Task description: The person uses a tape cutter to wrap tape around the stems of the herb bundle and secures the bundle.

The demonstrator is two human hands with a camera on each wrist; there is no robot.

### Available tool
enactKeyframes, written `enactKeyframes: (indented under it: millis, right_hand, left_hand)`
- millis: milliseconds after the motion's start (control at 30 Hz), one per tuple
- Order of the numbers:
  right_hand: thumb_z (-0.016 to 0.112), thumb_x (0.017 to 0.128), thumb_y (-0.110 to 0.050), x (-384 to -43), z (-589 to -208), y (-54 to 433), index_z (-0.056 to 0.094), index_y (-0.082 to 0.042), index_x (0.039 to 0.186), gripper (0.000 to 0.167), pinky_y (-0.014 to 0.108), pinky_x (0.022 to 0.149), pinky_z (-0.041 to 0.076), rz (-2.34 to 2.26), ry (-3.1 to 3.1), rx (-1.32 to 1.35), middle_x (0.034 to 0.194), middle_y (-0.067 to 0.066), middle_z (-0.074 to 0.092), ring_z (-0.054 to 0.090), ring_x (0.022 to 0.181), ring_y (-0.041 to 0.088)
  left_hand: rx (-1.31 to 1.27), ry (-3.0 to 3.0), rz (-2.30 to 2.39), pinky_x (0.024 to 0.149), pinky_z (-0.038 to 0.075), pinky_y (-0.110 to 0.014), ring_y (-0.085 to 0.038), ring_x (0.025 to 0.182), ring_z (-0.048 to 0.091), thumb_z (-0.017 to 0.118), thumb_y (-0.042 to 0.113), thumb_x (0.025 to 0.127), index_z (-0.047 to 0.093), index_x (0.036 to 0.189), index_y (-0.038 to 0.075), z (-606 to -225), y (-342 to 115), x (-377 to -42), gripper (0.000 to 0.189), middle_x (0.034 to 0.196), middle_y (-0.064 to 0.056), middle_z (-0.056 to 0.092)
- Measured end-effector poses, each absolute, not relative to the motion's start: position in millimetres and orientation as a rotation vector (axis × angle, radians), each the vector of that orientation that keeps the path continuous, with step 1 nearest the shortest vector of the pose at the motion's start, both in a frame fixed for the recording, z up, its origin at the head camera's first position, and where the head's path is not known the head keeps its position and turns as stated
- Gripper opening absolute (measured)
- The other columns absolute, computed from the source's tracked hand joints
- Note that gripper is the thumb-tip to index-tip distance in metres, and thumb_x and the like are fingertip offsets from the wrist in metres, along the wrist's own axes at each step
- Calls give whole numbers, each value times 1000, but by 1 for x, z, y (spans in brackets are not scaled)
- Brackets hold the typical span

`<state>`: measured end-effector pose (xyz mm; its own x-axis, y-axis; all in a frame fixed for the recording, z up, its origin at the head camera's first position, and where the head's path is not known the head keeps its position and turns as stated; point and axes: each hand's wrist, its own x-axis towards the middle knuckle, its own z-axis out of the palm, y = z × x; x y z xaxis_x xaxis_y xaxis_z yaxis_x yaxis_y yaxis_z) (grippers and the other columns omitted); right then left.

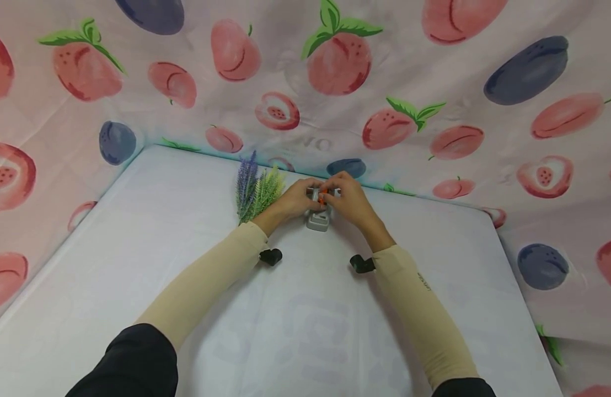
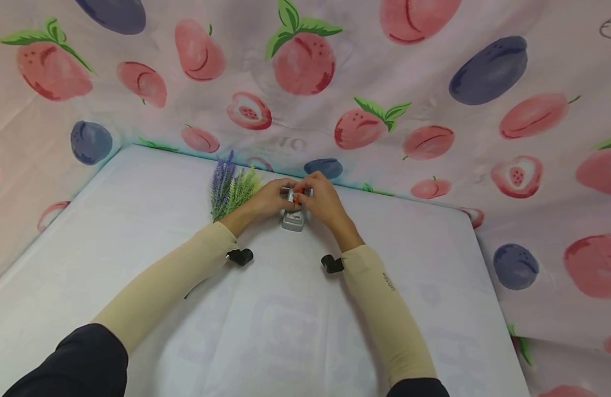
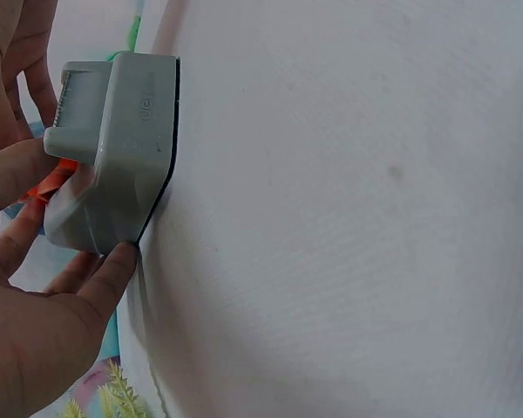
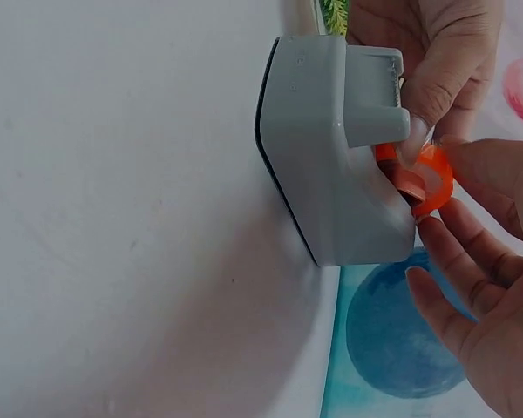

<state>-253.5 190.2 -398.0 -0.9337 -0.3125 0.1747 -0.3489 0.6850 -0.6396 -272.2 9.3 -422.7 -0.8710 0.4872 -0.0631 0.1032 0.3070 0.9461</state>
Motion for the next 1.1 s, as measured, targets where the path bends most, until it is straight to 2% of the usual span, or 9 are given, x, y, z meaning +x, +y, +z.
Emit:
enactKeyframes:
  millis: [200,533,800,967,1100]
  right_hand:
    - [72,96,-13,-252,-398,190,76,-5,100,9,45,98,47,1097,-2835,550,115,11,59,56,111,26]
    - [70,97,-12,-241,-394,195,76,-3,100,12,48,103,46,1023,-2870,586,119,12,59,55,118,30]
    - [71,95,-9,-227,-392,199,75,-1,100,11,49,105,46,1039,-2865,595,117,12,61,58,117,30]
    - [70,96,-13,-221,-396,202,76,-7,101,10,47,99,50,1117,-2823,566,109,7,70,63,110,24]
    - [70,97,-16,-217,-397,204,76,-10,104,11,44,87,54,1160,-2783,535,107,4,73,66,104,23]
  left_hand:
    - [531,2258,1563,112,40,-49,-35,140,45,78,8,90,61,136,12,-424,10,-273,49,143,-6,57]
    - [594,2270,1538,107,46,-46,-34,137,50,76,8,92,59,139,8,-424,9,-275,51,142,-10,57]
    - [641,2320,1477,111,43,-47,-35,137,49,75,18,94,58,141,8,-425,8,-277,52,144,-10,56]
    - [649,2325,1448,110,44,-46,-33,137,49,75,18,94,56,144,9,-424,8,-277,54,146,-9,55]
    - [651,2276,1438,109,44,-46,-31,136,50,75,15,94,52,147,9,-421,5,-276,57,146,-9,54]
